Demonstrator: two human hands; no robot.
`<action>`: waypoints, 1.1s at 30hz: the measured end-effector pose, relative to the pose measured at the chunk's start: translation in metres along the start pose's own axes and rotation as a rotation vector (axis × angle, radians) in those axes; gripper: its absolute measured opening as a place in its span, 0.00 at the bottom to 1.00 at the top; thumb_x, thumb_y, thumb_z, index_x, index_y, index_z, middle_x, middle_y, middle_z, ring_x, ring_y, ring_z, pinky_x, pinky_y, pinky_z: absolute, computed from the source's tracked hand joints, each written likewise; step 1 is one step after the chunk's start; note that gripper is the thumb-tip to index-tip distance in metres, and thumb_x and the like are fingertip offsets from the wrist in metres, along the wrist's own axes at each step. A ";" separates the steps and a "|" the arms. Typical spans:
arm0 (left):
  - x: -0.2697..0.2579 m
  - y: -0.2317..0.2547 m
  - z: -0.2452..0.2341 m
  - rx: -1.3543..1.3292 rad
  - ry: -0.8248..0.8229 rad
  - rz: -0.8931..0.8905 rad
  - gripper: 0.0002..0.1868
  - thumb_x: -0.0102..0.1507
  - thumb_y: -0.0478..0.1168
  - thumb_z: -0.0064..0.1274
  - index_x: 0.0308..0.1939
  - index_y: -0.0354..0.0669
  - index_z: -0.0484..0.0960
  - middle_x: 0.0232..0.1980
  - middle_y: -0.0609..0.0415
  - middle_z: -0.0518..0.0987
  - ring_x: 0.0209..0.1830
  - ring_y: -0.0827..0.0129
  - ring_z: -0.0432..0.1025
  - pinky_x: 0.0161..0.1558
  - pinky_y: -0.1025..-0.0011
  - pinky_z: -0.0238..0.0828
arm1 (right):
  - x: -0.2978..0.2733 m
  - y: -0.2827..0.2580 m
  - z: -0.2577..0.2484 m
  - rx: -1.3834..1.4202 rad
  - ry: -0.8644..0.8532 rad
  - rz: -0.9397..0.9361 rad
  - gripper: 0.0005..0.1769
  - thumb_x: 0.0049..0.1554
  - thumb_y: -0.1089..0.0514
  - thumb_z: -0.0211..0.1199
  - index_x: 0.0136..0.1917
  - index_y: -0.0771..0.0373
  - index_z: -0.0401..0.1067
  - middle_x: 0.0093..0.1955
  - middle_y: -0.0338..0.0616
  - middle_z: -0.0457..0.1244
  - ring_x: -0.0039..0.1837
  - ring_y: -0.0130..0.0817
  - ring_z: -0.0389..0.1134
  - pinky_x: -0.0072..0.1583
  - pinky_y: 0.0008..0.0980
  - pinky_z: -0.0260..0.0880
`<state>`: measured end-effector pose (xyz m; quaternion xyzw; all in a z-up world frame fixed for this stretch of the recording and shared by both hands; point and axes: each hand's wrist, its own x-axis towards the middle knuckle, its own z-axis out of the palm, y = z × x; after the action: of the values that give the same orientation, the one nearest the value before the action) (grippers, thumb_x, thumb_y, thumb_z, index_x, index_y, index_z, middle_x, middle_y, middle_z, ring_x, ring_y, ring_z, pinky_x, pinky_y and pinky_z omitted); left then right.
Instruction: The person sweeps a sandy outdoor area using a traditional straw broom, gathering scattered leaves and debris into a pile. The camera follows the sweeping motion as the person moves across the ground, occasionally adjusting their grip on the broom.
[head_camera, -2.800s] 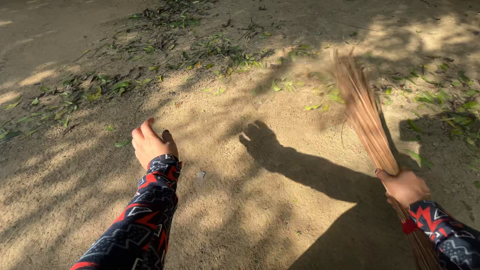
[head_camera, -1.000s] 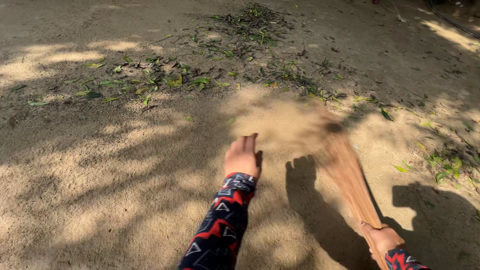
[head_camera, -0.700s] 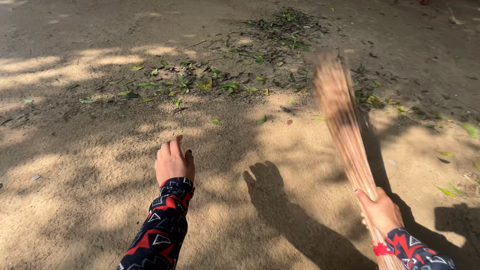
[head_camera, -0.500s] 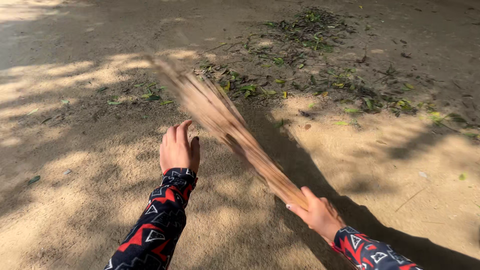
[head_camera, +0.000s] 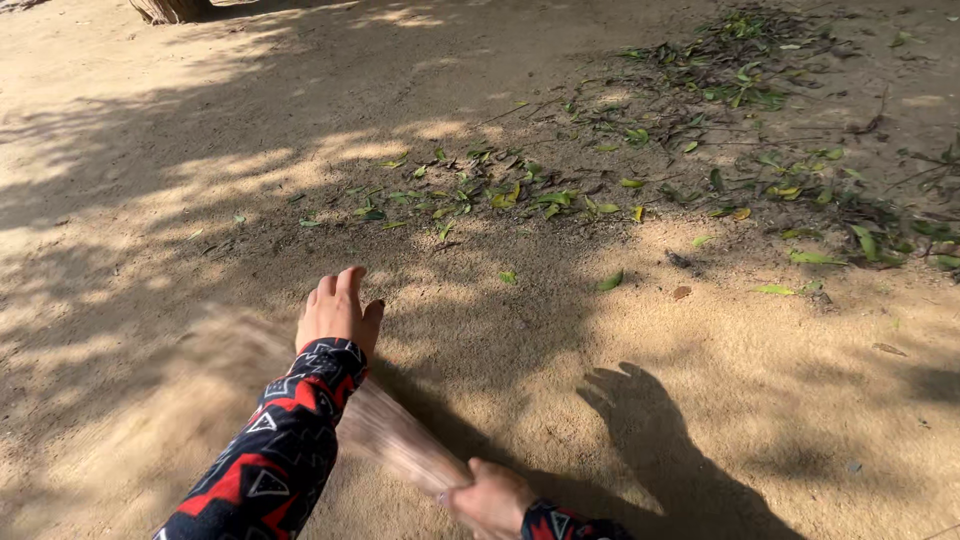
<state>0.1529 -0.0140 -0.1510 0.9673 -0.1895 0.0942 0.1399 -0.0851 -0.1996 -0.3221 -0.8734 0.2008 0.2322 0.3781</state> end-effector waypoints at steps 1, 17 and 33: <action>0.003 0.010 0.001 -0.030 0.000 -0.004 0.30 0.62 0.51 0.58 0.67 0.58 0.68 0.64 0.50 0.72 0.66 0.55 0.67 0.61 0.56 0.69 | 0.006 0.008 -0.002 0.040 0.021 0.028 0.32 0.65 0.37 0.55 0.70 0.63 0.60 0.37 0.46 0.65 0.35 0.39 0.67 0.44 0.43 0.74; 0.033 0.123 0.065 -0.373 -0.009 -0.177 0.27 0.63 0.51 0.57 0.65 0.55 0.71 0.58 0.54 0.76 0.62 0.61 0.70 0.60 0.59 0.69 | -0.022 0.054 -0.022 -0.026 0.052 0.079 0.33 0.58 0.37 0.60 0.67 0.61 0.63 0.48 0.45 0.71 0.47 0.38 0.74 0.54 0.38 0.75; 0.069 0.193 0.152 -0.466 -0.138 -0.129 0.25 0.65 0.48 0.56 0.65 0.51 0.71 0.59 0.52 0.75 0.62 0.58 0.69 0.62 0.59 0.68 | -0.185 0.316 -0.183 0.539 1.074 0.742 0.30 0.59 0.36 0.64 0.57 0.65 0.72 0.33 0.56 0.68 0.29 0.46 0.70 0.34 0.44 0.72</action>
<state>0.1596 -0.2552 -0.2327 0.9231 -0.1530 -0.0275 0.3518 -0.3549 -0.5057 -0.2871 -0.6170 0.6946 -0.1749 0.3259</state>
